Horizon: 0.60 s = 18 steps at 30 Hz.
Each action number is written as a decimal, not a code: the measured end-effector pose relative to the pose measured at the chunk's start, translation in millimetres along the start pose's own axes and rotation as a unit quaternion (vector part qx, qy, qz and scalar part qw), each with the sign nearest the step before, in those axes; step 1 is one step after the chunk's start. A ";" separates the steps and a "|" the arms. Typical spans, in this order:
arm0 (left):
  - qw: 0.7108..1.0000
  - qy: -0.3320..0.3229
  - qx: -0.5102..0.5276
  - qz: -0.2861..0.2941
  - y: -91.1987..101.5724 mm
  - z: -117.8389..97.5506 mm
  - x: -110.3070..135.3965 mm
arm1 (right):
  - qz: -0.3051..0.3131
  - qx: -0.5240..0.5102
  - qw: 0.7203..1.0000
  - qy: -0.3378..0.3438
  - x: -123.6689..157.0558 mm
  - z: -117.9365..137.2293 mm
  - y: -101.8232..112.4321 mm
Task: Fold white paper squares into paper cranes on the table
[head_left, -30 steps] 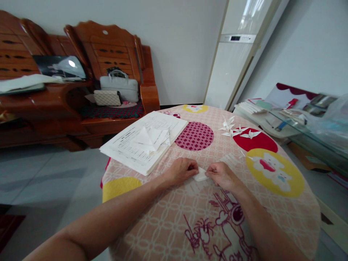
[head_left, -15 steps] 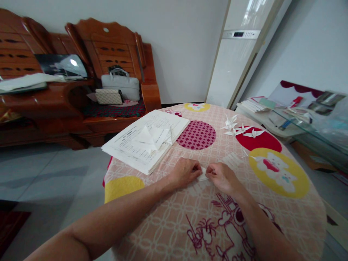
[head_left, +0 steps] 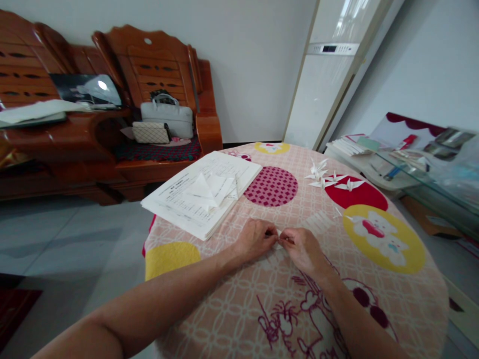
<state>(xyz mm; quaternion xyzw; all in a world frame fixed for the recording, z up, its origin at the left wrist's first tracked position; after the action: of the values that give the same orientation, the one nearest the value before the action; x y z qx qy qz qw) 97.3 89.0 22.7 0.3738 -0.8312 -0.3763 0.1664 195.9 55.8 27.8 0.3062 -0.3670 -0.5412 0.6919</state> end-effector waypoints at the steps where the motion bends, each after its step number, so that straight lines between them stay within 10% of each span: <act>1: 1.000 0.003 0.003 0.000 0.1 -0.2 0.1 | -0.001 -0.004 1.000 0.001 -0.1 -0.5 -0.5; 18: 1.000 0.015 -0.005 0.009 1.2 -2.4 0.5 | -0.016 -0.051 0.998 0.034 0.2 -7.4 -1.7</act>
<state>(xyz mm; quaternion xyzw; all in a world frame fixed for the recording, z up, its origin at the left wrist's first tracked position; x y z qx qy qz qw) 97.7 88.0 25.1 0.3710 -0.8304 -0.3728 0.1841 201.3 55.4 22.4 0.2942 -0.3104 -0.5595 0.7099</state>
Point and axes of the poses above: each hand's wrist, its own x-axis away from the middle knuckle, its own y-axis out of the back of the hand, z = x × y, the point moved 9 cm from there along -x, towards the middle knuckle, and after that the axes turned 9 degrees about z, right-handed, at the moved point
